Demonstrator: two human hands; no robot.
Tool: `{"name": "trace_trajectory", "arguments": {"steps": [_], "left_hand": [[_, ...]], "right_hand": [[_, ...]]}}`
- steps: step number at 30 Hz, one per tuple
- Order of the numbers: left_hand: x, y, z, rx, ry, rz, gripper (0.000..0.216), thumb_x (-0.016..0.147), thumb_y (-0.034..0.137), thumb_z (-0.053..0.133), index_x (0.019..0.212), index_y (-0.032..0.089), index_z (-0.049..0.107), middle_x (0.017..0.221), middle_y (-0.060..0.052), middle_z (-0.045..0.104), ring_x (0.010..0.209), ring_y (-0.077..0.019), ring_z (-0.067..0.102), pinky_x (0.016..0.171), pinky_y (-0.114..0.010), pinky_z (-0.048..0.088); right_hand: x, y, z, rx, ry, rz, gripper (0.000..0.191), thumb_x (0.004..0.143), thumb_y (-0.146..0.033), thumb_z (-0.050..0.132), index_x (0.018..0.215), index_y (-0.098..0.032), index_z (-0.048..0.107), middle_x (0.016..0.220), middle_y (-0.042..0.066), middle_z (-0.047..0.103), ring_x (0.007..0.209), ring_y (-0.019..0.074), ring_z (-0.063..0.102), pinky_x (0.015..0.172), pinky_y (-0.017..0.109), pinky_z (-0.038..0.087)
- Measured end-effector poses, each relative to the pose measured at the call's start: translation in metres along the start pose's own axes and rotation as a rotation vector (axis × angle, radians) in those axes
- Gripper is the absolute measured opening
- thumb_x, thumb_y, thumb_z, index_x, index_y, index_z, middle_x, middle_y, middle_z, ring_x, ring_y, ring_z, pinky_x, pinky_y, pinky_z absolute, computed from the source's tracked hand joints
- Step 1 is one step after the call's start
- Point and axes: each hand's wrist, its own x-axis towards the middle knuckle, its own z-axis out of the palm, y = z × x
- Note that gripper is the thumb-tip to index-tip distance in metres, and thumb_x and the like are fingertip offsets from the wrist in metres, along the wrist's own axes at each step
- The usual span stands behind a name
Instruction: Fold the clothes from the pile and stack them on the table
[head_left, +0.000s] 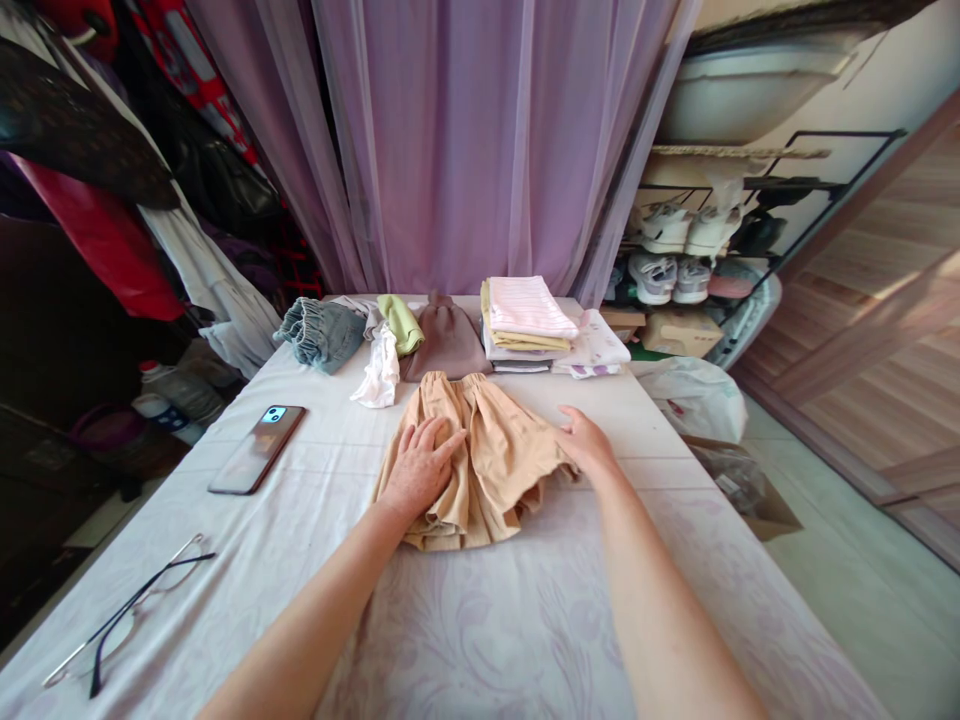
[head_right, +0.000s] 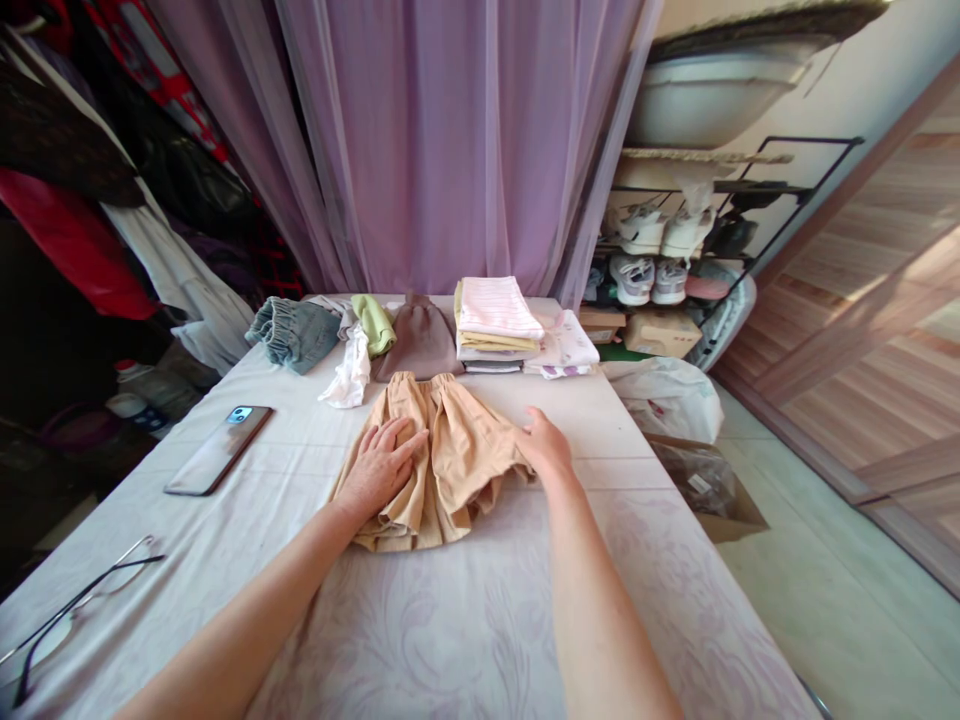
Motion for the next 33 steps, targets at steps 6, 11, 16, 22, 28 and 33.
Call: {"name": "trace_trajectory", "arguments": {"steps": [6, 11, 16, 22, 28, 33], "left_hand": [[0.015, 0.005, -0.014, 0.075, -0.123, 0.058, 0.045, 0.090, 0.015, 0.042, 0.126, 0.030, 0.065, 0.104, -0.010, 0.066, 0.101, -0.0274, 0.059, 0.097, -0.046, 0.039], [0.032, 0.008, -0.026, 0.085, -0.283, 0.091, 0.042, 0.083, 0.016, 0.048, 0.119, 0.028, 0.067, 0.095, -0.010, 0.069, 0.094, -0.0268, 0.064, 0.090, -0.042, 0.041], [0.045, 0.011, -0.036, 0.068, -0.325, 0.022, 0.017, 0.076, 0.021, 0.056, 0.084, 0.022, 0.071, 0.083, -0.011, 0.072, 0.088, -0.0297, 0.066, 0.086, -0.044, 0.042], [0.037, -0.002, -0.062, -0.034, -0.297, -0.156, 0.034, 0.087, 0.048, 0.050, 0.068, 0.023, 0.064, 0.074, -0.008, 0.070, 0.080, -0.0270, 0.066, 0.078, -0.035, 0.042], [0.015, -0.055, -0.091, -0.212, -0.197, -0.332, 0.049, 0.086, 0.065, 0.043, 0.069, 0.023, 0.061, 0.067, -0.002, 0.062, 0.069, -0.0202, 0.059, 0.063, -0.027, 0.037], [0.003, -0.090, -0.083, -0.714, -0.111, -0.404, 0.044, 0.067, 0.062, 0.064, 0.077, 0.019, 0.060, 0.072, 0.001, 0.061, 0.070, -0.0156, 0.055, 0.065, -0.025, 0.040]], "right_hand": [[-0.013, 0.021, -0.013, 0.116, 0.211, -0.065, 0.041, 0.079, -0.034, 0.050, 0.112, -0.020, 0.070, 0.098, 0.008, 0.075, 0.089, 0.0230, 0.069, 0.081, 0.034, 0.051], [-0.041, 0.000, 0.015, 0.188, 0.174, -0.223, 0.035, 0.083, -0.041, 0.047, 0.097, -0.023, 0.073, 0.100, 0.007, 0.076, 0.091, 0.0236, 0.069, 0.084, 0.036, 0.052], [-0.044, 0.004, 0.024, 0.239, 0.160, -0.193, 0.033, 0.082, -0.039, 0.046, 0.094, -0.025, 0.073, 0.098, 0.005, 0.077, 0.094, 0.0238, 0.070, 0.086, 0.036, 0.053], [-0.044, 0.005, 0.022, 0.178, 0.144, -0.210, 0.033, 0.082, -0.039, 0.047, 0.095, -0.024, 0.074, 0.097, 0.006, 0.077, 0.091, 0.0241, 0.070, 0.082, 0.036, 0.054], [-0.045, 0.004, 0.023, 0.112, 0.152, -0.241, 0.032, 0.082, -0.036, 0.046, 0.094, -0.025, 0.074, 0.098, 0.005, 0.077, 0.090, 0.0242, 0.070, 0.082, 0.036, 0.053], [-0.043, 0.004, 0.024, 0.070, 0.161, -0.246, 0.032, 0.082, -0.034, 0.046, 0.093, -0.025, 0.075, 0.099, 0.006, 0.076, 0.093, 0.0248, 0.070, 0.083, 0.036, 0.053]]}}
